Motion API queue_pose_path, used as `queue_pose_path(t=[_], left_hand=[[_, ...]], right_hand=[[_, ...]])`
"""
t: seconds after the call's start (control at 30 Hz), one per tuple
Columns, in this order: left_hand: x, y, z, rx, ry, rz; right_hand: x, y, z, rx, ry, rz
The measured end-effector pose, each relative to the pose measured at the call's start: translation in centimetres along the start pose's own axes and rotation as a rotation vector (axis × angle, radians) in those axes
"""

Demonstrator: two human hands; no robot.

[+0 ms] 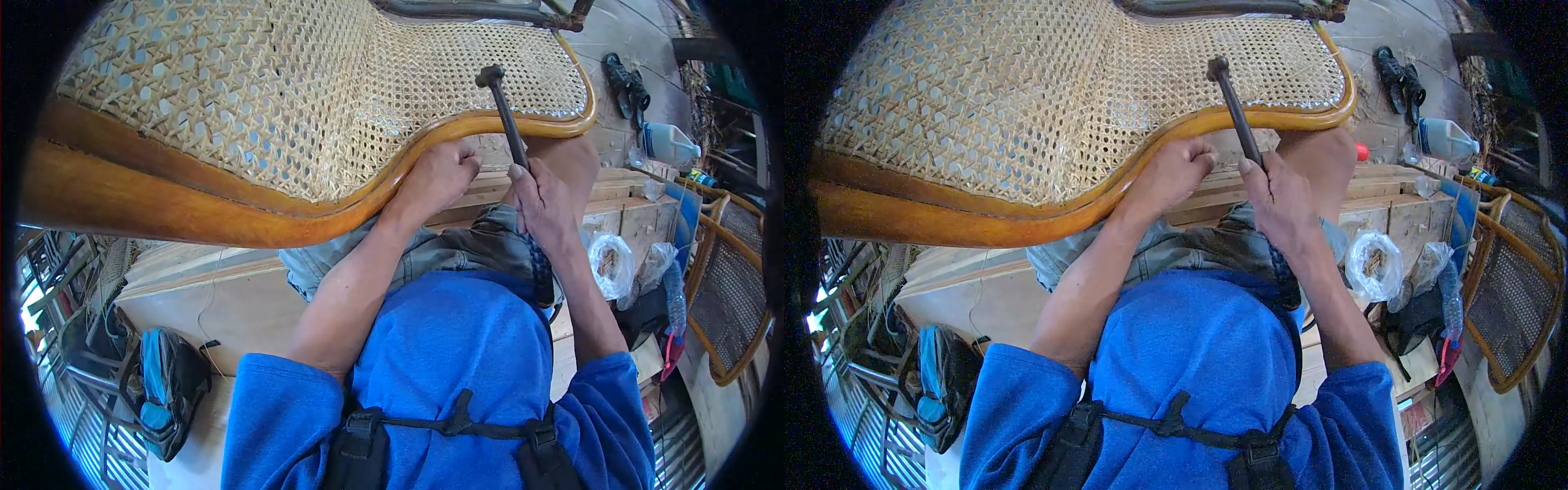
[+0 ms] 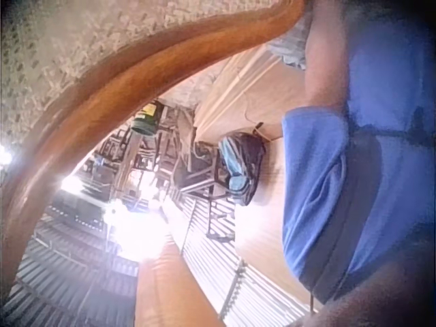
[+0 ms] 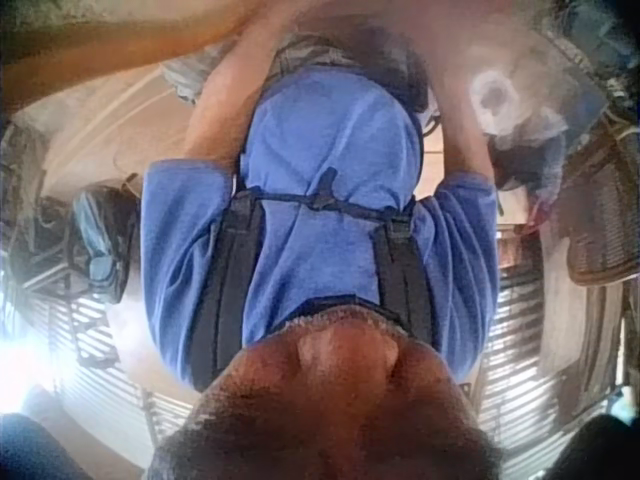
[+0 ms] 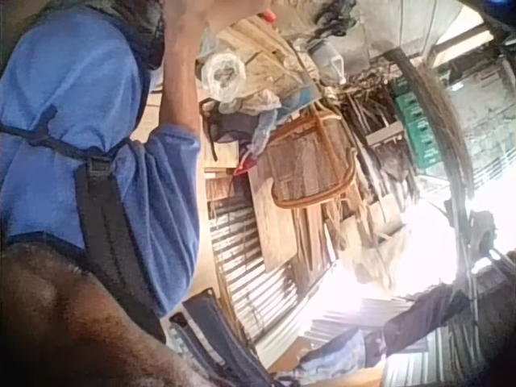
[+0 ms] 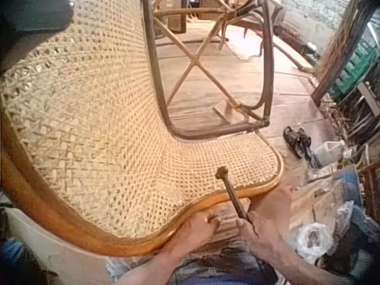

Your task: The person is weaving a cane seat for a wooden chair. They use a hammer to tap the cane strips into the grooves of the chair frame and pull the strips tight with their hands to secure the weave.

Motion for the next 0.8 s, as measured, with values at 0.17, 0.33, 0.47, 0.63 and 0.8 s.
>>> queue_pose_path(t=[0.17, 0.33, 0.47, 0.63, 0.8], left_hand=[[0.2, 0.0, -0.2, 0.008, -0.021, 0.041], [-0.3, 0.3, 0.5, -0.032, 0.019, -0.005], [-0.3, 0.2, 0.4, -0.019, 0.007, -0.003], [-0.3, 0.4, 0.6, -0.015, -0.024, 0.012], [0.2, 0.3, -0.3, -0.032, 0.009, -0.017]], right_hand=[[-0.6, 0.0, -1.0, -0.168, -0.03, 0.049], [-0.1, -0.5, 0.6, -0.122, 0.083, 0.01], [-0.8, 0.2, -0.4, -0.034, -0.161, 0.049], [-0.9, -0.5, 0.9, -0.217, 0.111, 0.043], [-1.1, 0.8, -1.0, -0.056, -0.22, 0.115]])
Point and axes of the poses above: each hand's wrist, its own y-axis towards the middle knuckle, its own x-axis out of the back of the hand, z = x × y, the point moved 2 cm from there along y, towards the middle knuckle, and after that the axes turned 12 degrees about y, right-handed, at the moved point
